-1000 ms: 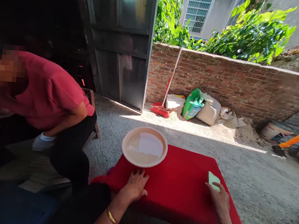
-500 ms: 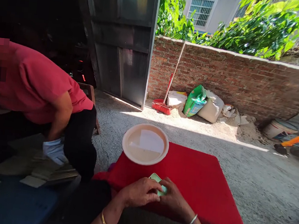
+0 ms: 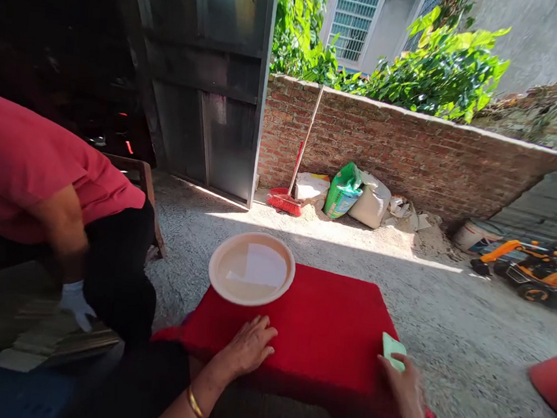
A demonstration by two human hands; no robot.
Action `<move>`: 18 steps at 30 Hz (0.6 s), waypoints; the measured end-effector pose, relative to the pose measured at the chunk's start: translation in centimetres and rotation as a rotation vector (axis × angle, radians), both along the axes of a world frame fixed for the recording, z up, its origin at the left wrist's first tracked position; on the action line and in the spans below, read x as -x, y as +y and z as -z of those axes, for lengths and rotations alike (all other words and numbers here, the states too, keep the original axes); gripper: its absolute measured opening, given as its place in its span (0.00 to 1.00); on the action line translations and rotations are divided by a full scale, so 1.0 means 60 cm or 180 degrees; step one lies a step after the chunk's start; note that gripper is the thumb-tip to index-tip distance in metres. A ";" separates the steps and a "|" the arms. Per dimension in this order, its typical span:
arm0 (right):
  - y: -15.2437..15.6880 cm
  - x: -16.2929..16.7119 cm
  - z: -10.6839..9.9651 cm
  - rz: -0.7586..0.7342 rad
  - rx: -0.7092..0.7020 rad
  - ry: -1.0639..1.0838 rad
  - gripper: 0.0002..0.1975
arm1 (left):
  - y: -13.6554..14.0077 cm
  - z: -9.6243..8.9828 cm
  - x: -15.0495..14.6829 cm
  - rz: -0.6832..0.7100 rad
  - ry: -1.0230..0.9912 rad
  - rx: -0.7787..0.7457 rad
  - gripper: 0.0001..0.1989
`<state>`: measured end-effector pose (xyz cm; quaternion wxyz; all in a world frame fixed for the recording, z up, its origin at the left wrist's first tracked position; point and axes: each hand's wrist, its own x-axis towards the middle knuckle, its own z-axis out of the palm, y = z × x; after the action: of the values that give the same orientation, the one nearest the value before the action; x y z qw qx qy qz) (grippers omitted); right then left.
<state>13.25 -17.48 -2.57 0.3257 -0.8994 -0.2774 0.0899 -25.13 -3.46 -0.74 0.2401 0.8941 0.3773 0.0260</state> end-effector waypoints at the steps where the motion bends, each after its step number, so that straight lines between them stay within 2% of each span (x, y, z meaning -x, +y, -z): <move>1: 0.011 0.038 0.003 -0.0067 0.0070 -0.0053 0.24 | 0.003 0.004 0.000 0.0011 0.0009 -0.0002 0.15; 3: 0.031 0.129 0.008 -0.0536 0.0073 -0.0057 0.22 | 0.007 0.009 0.000 -0.0007 -0.0013 -0.0035 0.14; 6: 0.040 0.254 0.007 -0.1806 -0.0101 0.0300 0.16 | 0.010 0.005 0.003 -0.0069 -0.0087 -0.0068 0.14; 8: 0.036 0.293 0.000 -0.2572 -0.0071 0.0673 0.14 | 0.009 -0.003 0.004 -0.0094 -0.0099 -0.0067 0.14; 10: 0.026 0.283 -0.011 -0.2808 -0.0103 0.0906 0.13 | 0.009 -0.010 0.003 -0.0101 -0.0023 -0.0057 0.14; 12: 0.014 0.227 -0.018 -0.2339 -0.0327 0.0841 0.16 | 0.009 -0.015 0.003 -0.0102 0.0086 -0.0064 0.13; 14: -0.003 0.143 -0.019 -0.1394 -0.0476 0.0586 0.22 | 0.009 -0.016 0.003 -0.0109 0.0161 -0.0095 0.13; 16: -0.025 0.056 -0.014 -0.0451 -0.0348 0.0325 0.25 | 0.009 -0.013 0.003 -0.0135 0.0195 -0.0118 0.12; 18: -0.047 -0.009 -0.005 0.0148 -0.0003 0.0140 0.26 | 0.008 -0.009 0.003 -0.0155 0.0219 -0.0112 0.12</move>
<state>13.78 -20.33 -2.25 0.3342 -0.9032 -0.2492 0.1019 -25.33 -2.99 -0.17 0.2105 0.8891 0.4064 0.0076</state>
